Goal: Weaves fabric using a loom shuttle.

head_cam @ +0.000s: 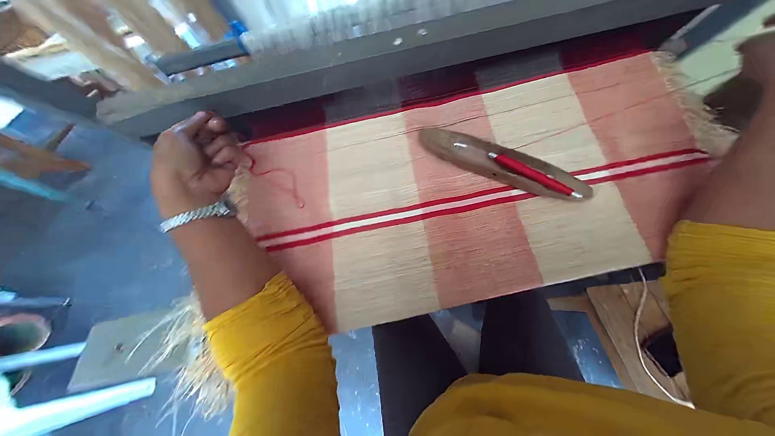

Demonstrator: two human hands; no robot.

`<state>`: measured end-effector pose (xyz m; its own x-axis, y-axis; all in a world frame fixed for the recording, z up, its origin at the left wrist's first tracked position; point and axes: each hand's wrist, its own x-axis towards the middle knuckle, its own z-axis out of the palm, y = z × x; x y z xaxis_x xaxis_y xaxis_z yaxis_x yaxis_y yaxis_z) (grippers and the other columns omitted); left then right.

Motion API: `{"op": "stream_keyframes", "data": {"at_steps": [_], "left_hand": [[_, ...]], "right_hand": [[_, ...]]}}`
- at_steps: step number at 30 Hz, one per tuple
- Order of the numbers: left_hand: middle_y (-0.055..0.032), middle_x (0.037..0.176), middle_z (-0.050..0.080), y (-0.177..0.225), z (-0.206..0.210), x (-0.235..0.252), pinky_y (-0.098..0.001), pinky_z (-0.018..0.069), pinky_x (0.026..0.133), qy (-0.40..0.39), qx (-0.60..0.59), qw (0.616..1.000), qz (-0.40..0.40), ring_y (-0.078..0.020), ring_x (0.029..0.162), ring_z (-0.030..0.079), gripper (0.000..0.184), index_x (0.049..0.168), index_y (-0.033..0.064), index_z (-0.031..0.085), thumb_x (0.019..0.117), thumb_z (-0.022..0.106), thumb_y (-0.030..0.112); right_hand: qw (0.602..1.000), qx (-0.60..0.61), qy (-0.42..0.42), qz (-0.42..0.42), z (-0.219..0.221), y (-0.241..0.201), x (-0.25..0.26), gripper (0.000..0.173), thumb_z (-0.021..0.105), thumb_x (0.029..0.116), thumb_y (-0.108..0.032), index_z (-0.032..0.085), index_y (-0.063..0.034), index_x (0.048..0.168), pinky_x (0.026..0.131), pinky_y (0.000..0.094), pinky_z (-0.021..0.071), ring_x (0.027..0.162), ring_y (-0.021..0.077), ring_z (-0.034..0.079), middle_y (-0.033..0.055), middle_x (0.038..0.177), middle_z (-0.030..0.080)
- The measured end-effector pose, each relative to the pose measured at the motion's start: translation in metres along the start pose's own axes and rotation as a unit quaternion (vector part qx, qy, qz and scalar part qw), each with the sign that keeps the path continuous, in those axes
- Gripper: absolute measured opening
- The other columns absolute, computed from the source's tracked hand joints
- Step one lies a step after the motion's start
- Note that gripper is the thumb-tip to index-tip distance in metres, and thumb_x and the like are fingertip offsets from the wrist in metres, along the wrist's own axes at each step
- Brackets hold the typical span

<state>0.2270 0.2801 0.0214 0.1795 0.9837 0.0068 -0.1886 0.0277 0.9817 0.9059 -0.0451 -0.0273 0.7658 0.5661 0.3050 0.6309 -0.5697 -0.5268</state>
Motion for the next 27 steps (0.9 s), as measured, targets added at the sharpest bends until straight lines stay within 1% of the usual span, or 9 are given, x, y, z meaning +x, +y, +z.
{"op": "stream_keyframes", "data": {"at_steps": [2, 5, 8, 12, 15, 18, 20, 24, 27], "left_hand": [[0.0140, 0.069, 0.054, -0.002, 0.002, 0.000, -0.0109, 0.0345, 0.046, -0.019, 0.016, 1.000, 0.001, 0.0040, 0.048, 0.041, 0.027, 0.091, 0.0228, 0.059, 0.1085, 0.038, 0.025], [0.0149, 0.074, 0.058, -0.011, -0.016, 0.015, -0.0085, 0.0366, 0.046, -0.073, -0.014, 0.997, 0.007, 0.0057, 0.051, 0.045, 0.029, 0.093, 0.0234, 0.061, 0.1088, 0.038, 0.026], [0.0113, 0.084, 0.065, -0.019, -0.036, 0.031, -0.0070, 0.0391, 0.047, -0.138, -0.083, 0.987, 0.016, 0.0060, 0.054, 0.049, 0.033, 0.103, 0.0177, 0.064, 0.1102, 0.033, 0.025], [0.0083, 0.081, 0.065, -0.018, -0.028, 0.023, -0.0042, 0.0389, 0.046, -0.160, -0.130, 0.978, 0.021, 0.0073, 0.052, 0.049, 0.038, 0.099, 0.0136, 0.063, 0.1104, 0.027, 0.021], [0.0053, 0.079, 0.063, -0.021, -0.029, 0.025, -0.0041, 0.0407, 0.048, -0.178, -0.167, 0.969, 0.017, 0.0061, 0.053, 0.052, 0.039, 0.101, 0.0096, 0.062, 0.1106, 0.025, 0.021], [0.0032, 0.075, 0.062, -0.019, -0.014, 0.013, -0.0041, 0.0388, 0.048, -0.134, -0.176, 0.975, 0.014, 0.0051, 0.052, 0.050, 0.043, 0.093, 0.0093, 0.061, 0.1107, 0.023, 0.019], [0.0058, 0.067, 0.057, -0.010, 0.022, -0.011, -0.0015, 0.0297, 0.043, -0.026, -0.152, 0.988, 0.015, 0.0088, 0.046, 0.043, 0.044, 0.083, 0.0123, 0.054, 0.1112, 0.020, 0.017], [0.0084, 0.068, 0.060, -0.014, 0.015, -0.020, -0.0035, 0.0335, 0.046, -0.057, -0.148, 0.987, 0.022, 0.0084, 0.049, 0.046, 0.047, 0.083, 0.0132, 0.060, 0.1123, 0.023, 0.016], [0.0094, 0.064, 0.055, -0.013, 0.015, -0.027, -0.0036, 0.0333, 0.047, -0.054, -0.158, 0.986, 0.000, 0.0075, 0.048, 0.043, 0.047, 0.083, 0.0139, 0.056, 0.1106, 0.018, 0.017]], "right_hand": [[0.998, -0.035, 0.009, 0.049, -0.016, -0.020, -0.002, 0.049, 0.054, 0.0995, -0.013, 0.053, -0.0003, 0.146, 0.107, 0.0765, 0.0338, 0.135, 0.0590, 0.044, 0.0389, 0.143, 0.050], [0.993, -0.061, 0.019, 0.103, -0.019, -0.030, -0.003, 0.041, 0.069, 0.0958, -0.030, 0.068, -0.0059, 0.129, 0.099, 0.0799, 0.0380, 0.128, 0.0548, 0.054, 0.0308, 0.134, 0.061], [0.987, -0.058, 0.041, 0.143, -0.018, -0.024, 0.002, 0.041, 0.067, 0.0955, -0.038, 0.072, -0.0057, 0.121, 0.096, 0.0767, 0.0429, 0.123, 0.0504, 0.059, 0.0276, 0.128, 0.065], [0.973, -0.019, 0.150, 0.174, -0.027, -0.011, 0.009, 0.038, 0.050, 0.1029, -0.030, 0.065, -0.0058, 0.128, 0.103, 0.0606, 0.0481, 0.126, 0.0380, 0.061, 0.0210, 0.133, 0.064], [0.941, 0.021, 0.288, 0.178, -0.039, 0.014, 0.012, 0.040, 0.049, 0.1018, -0.032, 0.066, -0.0079, 0.129, 0.106, 0.0485, 0.0462, 0.129, 0.0346, 0.055, 0.0196, 0.135, 0.058], [0.905, 0.142, 0.368, 0.159, -0.053, 0.024, 0.009, 0.035, 0.049, 0.1033, -0.025, 0.063, -0.0026, 0.126, 0.101, 0.0320, 0.0488, 0.116, 0.0209, 0.062, 0.0141, 0.121, 0.064], [0.880, 0.301, 0.357, 0.087, -0.056, 0.009, -0.008, 0.030, 0.044, 0.1079, -0.020, 0.055, 0.0035, 0.124, 0.083, 0.0299, 0.0555, 0.095, 0.0151, 0.066, 0.0105, 0.108, 0.065], [0.802, 0.557, 0.212, -0.044, -0.060, -0.044, -0.077, 0.027, 0.023, 0.1142, -0.019, 0.043, -0.0012, 0.121, 0.089, 0.0391, 0.0599, 0.097, 0.0224, 0.073, 0.0119, 0.101, 0.073], [0.757, 0.613, 0.217, -0.054, -0.077, -0.037, -0.111, 0.025, 0.021, 0.1140, -0.020, 0.043, -0.0076, 0.114, 0.077, 0.0457, 0.0636, 0.071, 0.0209, 0.069, 0.0038, 0.079, 0.062]]}}
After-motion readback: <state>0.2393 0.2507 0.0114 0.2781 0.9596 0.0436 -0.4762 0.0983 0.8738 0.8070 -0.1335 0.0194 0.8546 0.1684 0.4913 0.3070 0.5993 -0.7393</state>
